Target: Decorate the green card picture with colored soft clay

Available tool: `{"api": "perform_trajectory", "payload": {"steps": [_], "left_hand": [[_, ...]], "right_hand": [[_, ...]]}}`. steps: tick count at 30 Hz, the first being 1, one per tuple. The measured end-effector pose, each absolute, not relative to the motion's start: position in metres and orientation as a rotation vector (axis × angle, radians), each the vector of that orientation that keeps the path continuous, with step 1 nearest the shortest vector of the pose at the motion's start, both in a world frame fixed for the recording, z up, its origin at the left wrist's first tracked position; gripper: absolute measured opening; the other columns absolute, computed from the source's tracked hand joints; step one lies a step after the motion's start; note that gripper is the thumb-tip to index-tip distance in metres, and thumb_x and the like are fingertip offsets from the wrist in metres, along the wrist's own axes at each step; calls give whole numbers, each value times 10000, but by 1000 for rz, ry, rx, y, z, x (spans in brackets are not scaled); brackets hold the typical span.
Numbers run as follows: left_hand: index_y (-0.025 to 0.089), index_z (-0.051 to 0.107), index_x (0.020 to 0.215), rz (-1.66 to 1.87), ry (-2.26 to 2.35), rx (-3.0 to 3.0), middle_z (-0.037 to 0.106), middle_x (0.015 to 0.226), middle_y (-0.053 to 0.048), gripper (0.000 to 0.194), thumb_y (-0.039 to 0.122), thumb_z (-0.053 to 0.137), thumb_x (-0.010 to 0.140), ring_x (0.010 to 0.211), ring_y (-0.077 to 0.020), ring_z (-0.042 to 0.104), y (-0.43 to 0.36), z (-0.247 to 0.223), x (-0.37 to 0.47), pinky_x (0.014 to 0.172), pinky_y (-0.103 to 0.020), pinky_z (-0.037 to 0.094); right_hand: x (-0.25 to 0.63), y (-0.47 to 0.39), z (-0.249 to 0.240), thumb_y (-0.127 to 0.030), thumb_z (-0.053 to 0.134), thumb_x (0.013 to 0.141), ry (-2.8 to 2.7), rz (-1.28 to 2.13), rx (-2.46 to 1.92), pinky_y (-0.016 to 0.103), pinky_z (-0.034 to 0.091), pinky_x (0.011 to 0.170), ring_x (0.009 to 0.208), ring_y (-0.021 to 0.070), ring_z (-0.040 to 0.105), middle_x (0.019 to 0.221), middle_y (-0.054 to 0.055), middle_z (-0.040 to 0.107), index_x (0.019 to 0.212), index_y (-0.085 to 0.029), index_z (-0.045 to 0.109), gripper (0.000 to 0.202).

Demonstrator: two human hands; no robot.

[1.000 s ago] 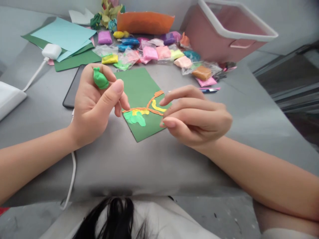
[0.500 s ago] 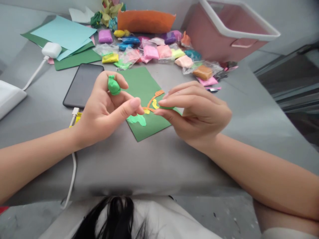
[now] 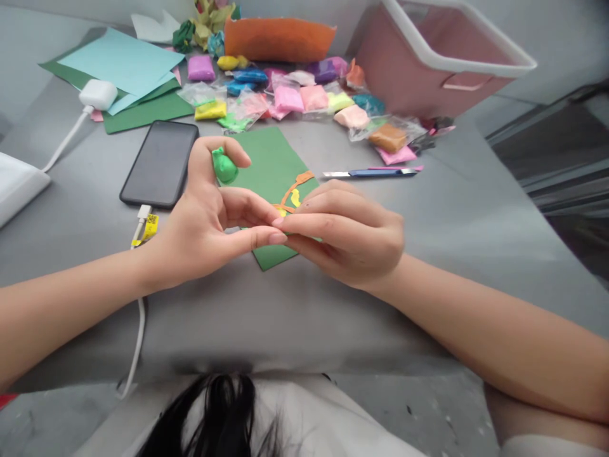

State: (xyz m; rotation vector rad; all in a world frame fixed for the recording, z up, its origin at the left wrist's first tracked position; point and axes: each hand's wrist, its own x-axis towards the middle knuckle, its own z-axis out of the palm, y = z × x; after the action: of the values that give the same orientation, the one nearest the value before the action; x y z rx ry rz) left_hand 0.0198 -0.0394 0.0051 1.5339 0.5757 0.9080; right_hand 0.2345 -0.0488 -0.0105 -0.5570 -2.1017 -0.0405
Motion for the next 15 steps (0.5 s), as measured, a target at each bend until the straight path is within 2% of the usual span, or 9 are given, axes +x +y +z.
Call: {"api": "perform_trajectory", "payload": {"steps": [4,10,15], "left_hand": [[296,280,1043,956,568,1499,757,856,89,564,149,785,839,763,-138,764,-37,5,20,751,-296,630],[290,260,1027,951,584,1470,755,910,71,581,199,800,833,820,-145,765,-38,5,22,800,-320,630],[291,260,1037,940,617,1455,756,847,95,617,232,830,808,779,-166,775,-39,6,21,792,-337,623]], "right_hand": [[235,-50,-11,-180,729,892,-2081,1,-606,272,571,624,671,129,649,809,-8,704,1149,-289,712,279],[235,-48,-8,-161,696,904,-2083,6,-627,302,568,623,680,147,674,791,6,731,960,-276,737,135],[233,-48,-9,-188,743,875,-2076,-35,-637,300,566,602,639,140,646,777,7,717,1004,-270,734,153]]}}
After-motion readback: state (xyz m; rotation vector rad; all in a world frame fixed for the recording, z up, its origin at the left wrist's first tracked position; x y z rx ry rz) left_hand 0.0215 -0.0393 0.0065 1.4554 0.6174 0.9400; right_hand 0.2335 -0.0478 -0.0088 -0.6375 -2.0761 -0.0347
